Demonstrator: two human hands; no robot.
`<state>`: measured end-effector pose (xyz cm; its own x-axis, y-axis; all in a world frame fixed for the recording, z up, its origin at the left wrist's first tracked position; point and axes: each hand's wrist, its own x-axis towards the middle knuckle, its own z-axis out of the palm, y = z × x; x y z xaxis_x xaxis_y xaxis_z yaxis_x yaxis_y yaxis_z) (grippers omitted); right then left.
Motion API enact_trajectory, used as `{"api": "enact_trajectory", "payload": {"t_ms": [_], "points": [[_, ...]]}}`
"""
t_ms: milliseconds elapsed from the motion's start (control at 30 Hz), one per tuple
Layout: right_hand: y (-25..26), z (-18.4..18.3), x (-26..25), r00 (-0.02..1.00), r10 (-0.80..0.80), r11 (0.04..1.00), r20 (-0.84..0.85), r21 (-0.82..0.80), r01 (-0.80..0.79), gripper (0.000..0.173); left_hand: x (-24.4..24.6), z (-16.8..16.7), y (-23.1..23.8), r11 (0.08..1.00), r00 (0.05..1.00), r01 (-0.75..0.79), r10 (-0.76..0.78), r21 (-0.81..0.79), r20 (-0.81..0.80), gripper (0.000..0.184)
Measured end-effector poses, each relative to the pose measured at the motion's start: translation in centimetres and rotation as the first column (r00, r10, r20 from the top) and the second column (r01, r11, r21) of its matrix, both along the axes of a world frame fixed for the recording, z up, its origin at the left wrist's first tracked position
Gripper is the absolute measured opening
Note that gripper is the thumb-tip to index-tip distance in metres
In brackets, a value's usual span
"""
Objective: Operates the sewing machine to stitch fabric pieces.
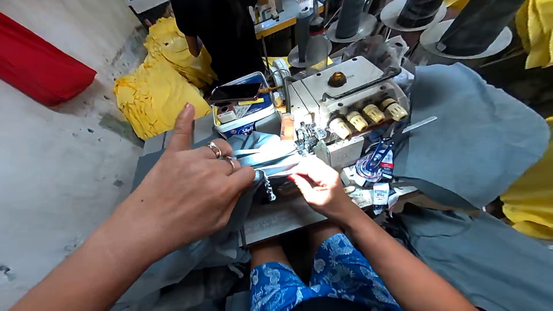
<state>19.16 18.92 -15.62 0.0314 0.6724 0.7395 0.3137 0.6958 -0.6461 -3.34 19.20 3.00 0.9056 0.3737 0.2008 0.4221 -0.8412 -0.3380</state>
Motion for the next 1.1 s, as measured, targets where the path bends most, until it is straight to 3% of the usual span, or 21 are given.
{"api": "enact_trajectory", "payload": {"t_ms": [300,400,533,700,900,1100], "points": [[0.7,0.6,-0.6,0.990,-0.022,1.000,-0.139,-0.006,0.022,0.011,1.0,0.7,0.1,0.994,0.994,0.095,-0.092,-0.059,0.051,0.030],[-0.7,1.4,0.7,0.963,0.093,0.968,-0.253,-0.202,-0.147,0.012,2.3,1.0,0.4,0.987,0.987,0.136,-0.127,-0.081,0.099,0.027],[-3.9,0.8,2.8,0.934,0.162,0.853,-0.318,-0.430,-0.295,0.009,3.1,-0.1,1.6,0.999,0.999,0.036,-0.035,-0.032,0.027,0.037],[-5.6,-1.6,3.1,0.921,0.137,0.874,-0.365,-0.392,-0.286,0.009,3.7,-2.5,3.1,0.996,0.999,-0.003,0.007,-0.091,0.043,0.039],[-4.0,-2.0,2.7,0.904,0.140,0.868,-0.405,-0.388,-0.308,0.008,5.0,-4.2,4.3,0.991,0.999,-0.013,0.018,-0.133,0.038,0.037],[-2.5,-1.6,2.4,0.906,0.146,0.863,-0.399,-0.396,-0.313,0.012,6.2,-6.4,5.5,0.989,0.987,0.092,-0.076,-0.114,0.141,0.038]]}}
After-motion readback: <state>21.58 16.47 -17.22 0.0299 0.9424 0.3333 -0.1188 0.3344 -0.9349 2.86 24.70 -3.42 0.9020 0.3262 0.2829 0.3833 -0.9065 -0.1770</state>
